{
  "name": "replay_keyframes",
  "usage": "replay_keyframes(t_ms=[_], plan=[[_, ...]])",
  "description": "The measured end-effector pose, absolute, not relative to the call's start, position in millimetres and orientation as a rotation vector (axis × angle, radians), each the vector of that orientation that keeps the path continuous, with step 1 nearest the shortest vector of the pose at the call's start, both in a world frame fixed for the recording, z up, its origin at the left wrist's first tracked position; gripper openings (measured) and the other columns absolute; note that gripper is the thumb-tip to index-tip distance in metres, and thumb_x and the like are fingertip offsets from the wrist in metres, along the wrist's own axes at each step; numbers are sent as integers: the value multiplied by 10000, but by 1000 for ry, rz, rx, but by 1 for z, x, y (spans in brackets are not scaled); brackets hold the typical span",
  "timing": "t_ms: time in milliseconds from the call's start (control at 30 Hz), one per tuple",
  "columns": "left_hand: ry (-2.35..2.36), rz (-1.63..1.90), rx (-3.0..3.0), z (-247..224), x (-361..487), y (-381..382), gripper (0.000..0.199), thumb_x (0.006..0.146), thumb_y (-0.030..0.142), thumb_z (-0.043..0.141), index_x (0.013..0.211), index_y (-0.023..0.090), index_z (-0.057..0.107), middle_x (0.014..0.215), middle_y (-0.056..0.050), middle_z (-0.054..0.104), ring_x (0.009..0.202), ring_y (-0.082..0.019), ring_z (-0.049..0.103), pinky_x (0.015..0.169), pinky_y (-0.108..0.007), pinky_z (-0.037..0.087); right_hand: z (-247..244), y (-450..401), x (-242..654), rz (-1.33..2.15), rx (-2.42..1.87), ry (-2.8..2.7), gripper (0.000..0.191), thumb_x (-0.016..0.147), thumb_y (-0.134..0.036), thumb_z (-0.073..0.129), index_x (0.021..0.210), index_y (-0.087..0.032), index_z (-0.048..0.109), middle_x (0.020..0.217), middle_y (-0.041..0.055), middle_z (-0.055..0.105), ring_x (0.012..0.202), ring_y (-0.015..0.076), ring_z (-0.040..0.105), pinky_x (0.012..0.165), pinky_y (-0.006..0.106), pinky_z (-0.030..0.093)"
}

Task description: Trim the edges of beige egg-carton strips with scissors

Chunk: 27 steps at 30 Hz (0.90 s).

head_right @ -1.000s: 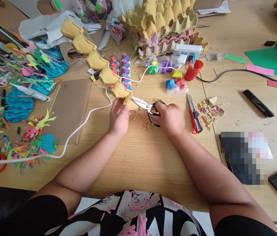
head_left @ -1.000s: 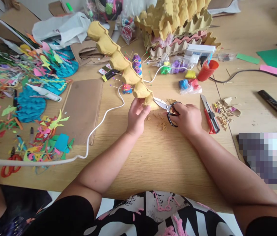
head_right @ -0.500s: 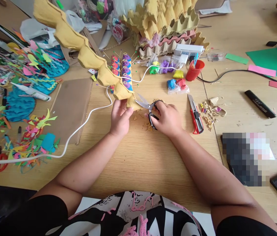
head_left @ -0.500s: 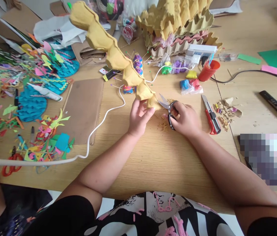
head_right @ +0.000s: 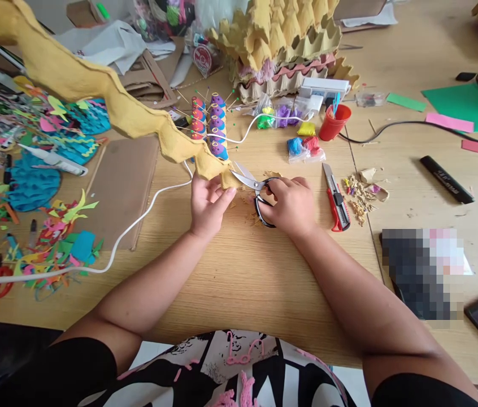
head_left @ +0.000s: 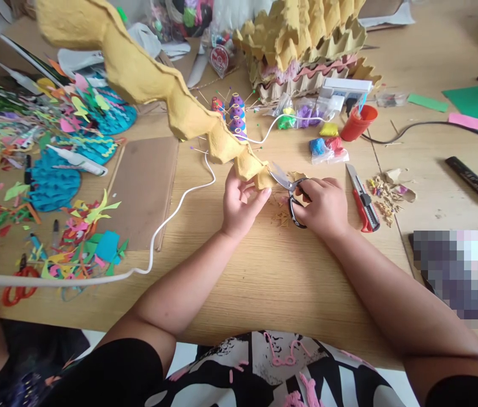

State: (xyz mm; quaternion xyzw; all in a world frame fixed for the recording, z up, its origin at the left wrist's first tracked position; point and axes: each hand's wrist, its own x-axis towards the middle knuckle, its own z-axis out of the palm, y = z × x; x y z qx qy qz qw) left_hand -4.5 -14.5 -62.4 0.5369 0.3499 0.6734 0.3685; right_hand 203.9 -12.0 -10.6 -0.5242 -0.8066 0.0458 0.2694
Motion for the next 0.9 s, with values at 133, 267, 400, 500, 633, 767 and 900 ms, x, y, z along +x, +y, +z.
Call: replay_keyframes(t_ms=[133,267,400,500,633,767,900], plan=[[919,1759,1387,-62,-3,-15,746,861,565,927,1502,413,576,1497,-66,686,1366,-251,713,1018,-336,640,-10,-13,203,108,-1412,-2183,377,957,-582,645,779,-253,593,714,55,705,673,238,580,844,401,427],[918,1764,1380,-60,-3,-16,740,870,529,929,1503,406,566,1497,-68,683,1356,-250,714,1029,-343,636,-11,-13,204,99,-1426,-2194,409,981,-605,621,775,-251,609,694,56,698,661,238,582,839,403,428],[915,1778,1370,-61,-2,-17,733,872,501,933,1500,417,563,1516,-62,677,1360,-252,711,1021,-344,638,-10,-13,204,88,-1435,-2214,429,1001,-611,607,771,-250,621,690,60,699,657,239,583,825,400,424],[907,1789,1362,-62,-3,-16,725,872,468,937,1493,425,566,1519,-57,679,1349,-244,712,997,-333,645,-10,-13,203,90,-1439,-2223,431,1008,-605,606,769,-246,623,688,60,697,649,233,574,810,395,418],[920,1784,1356,-63,-3,-16,739,873,476,936,1500,434,547,1514,-54,676,1326,-233,715,977,-325,649,-8,-13,203,88,-1458,-2244,432,1010,-594,618,758,-243,620,685,62,692,643,231,561,792,390,404],[985,1778,1367,-66,-3,-14,792,858,561,930,1519,425,516,1539,-67,643,1349,-254,700,959,-327,641,-8,-13,203,72,-1496,-2261,431,1005,-590,640,755,-240,637,683,72,688,658,240,563,763,384,381],[981,1792,1345,-66,-2,-15,829,842,566,944,1528,439,496,1550,-66,630,1353,-251,694,951,-315,633,-9,-13,203,43,-1480,-2261,438,1017,-592,624,754,-242,641,677,71,687,644,235,540,743,383,370]])
